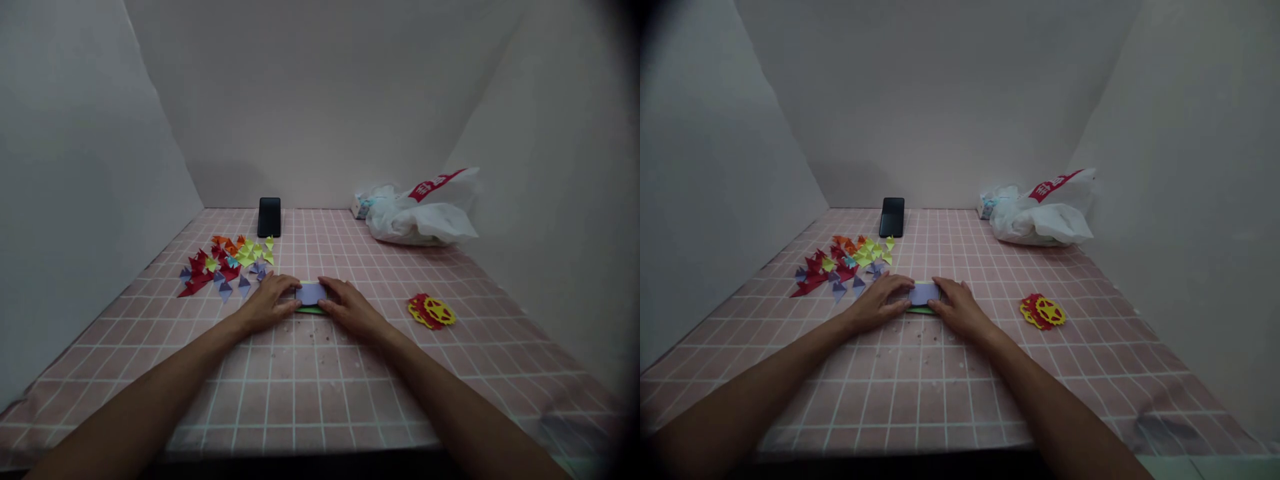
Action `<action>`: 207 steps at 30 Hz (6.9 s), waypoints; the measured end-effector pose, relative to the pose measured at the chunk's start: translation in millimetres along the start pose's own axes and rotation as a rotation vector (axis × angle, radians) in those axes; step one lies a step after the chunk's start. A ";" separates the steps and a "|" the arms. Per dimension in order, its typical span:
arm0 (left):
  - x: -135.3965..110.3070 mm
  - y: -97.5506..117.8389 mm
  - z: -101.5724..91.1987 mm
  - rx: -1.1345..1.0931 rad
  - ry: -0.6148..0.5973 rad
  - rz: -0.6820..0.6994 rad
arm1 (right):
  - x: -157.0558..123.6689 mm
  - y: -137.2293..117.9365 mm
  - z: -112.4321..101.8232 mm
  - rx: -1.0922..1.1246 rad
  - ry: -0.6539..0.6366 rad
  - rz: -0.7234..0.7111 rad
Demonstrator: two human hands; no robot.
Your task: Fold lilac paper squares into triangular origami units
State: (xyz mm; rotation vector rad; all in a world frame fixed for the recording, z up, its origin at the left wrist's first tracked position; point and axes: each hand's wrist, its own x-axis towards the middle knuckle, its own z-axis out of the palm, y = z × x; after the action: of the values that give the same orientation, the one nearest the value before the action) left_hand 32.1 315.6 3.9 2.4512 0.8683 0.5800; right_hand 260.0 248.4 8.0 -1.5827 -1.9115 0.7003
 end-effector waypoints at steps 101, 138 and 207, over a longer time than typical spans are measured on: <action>0.0 17.2 3.3 -0.221 0.256 0.032 | -0.6 3.3 8.6 0.371 0.270 -0.138; -5.3 26.1 3.2 -0.381 0.386 0.051 | -3.3 -12.4 16.6 1.181 0.161 0.235; -7.5 34.1 5.2 -0.813 0.294 -0.278 | -14.3 -19.9 17.0 1.074 0.141 0.065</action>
State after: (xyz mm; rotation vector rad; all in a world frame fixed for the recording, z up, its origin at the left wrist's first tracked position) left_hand 45.4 285.6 17.0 1.5119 0.8420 0.9710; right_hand 236.4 230.2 8.6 -0.9408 -1.0282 1.3016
